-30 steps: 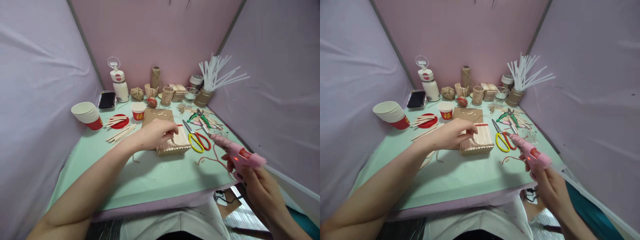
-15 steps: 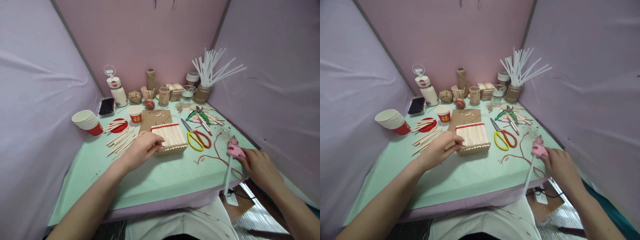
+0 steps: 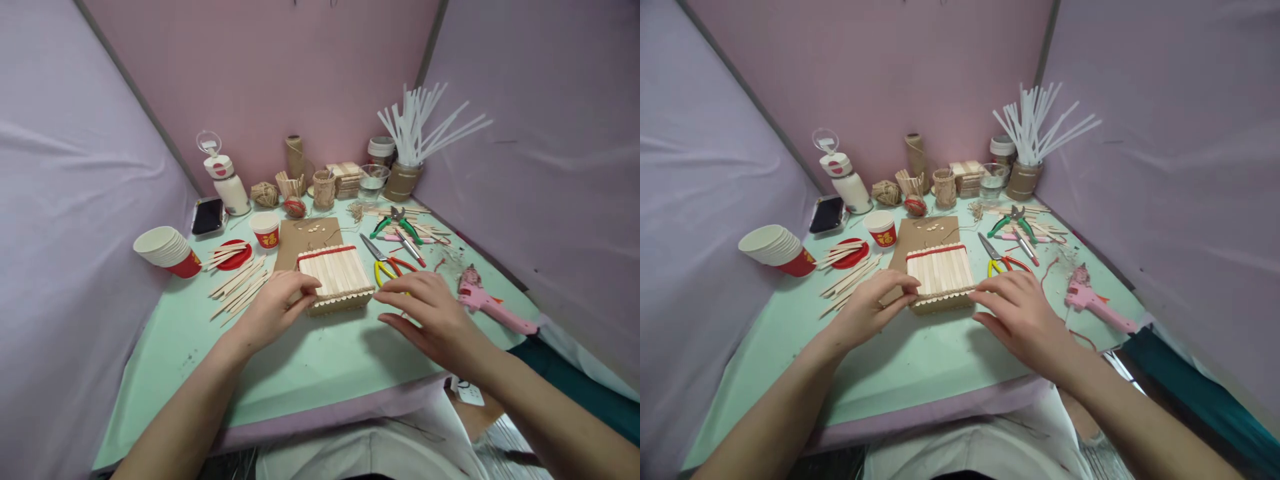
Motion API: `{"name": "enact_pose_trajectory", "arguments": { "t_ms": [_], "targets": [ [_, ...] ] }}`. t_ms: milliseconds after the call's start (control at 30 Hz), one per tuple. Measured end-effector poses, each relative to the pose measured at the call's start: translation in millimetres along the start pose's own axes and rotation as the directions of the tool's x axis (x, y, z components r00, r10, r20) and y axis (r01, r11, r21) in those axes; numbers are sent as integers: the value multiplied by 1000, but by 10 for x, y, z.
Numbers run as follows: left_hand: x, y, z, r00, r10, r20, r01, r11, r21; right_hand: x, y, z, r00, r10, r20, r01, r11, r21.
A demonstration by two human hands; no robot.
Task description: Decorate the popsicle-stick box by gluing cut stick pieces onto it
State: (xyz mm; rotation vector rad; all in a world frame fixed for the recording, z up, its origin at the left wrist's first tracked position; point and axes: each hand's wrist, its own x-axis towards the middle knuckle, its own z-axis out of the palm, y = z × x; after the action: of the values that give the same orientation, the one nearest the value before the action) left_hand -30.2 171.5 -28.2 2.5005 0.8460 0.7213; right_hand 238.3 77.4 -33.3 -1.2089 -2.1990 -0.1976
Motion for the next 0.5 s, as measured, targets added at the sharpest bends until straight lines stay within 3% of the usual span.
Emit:
{"name": "enact_pose_trajectory", "arguments": {
  "t_ms": [200, 500],
  "targets": [
    [-29, -40, 20, 999, -39, 5, 40, 998, -50, 211, 134, 381, 997, -81, -16, 82, 994, 74],
    [-60, -46, 20, 999, -31, 33, 34, 995, -98, 181, 181, 405, 985, -170, 19, 168, 982, 86]
  ]
}}
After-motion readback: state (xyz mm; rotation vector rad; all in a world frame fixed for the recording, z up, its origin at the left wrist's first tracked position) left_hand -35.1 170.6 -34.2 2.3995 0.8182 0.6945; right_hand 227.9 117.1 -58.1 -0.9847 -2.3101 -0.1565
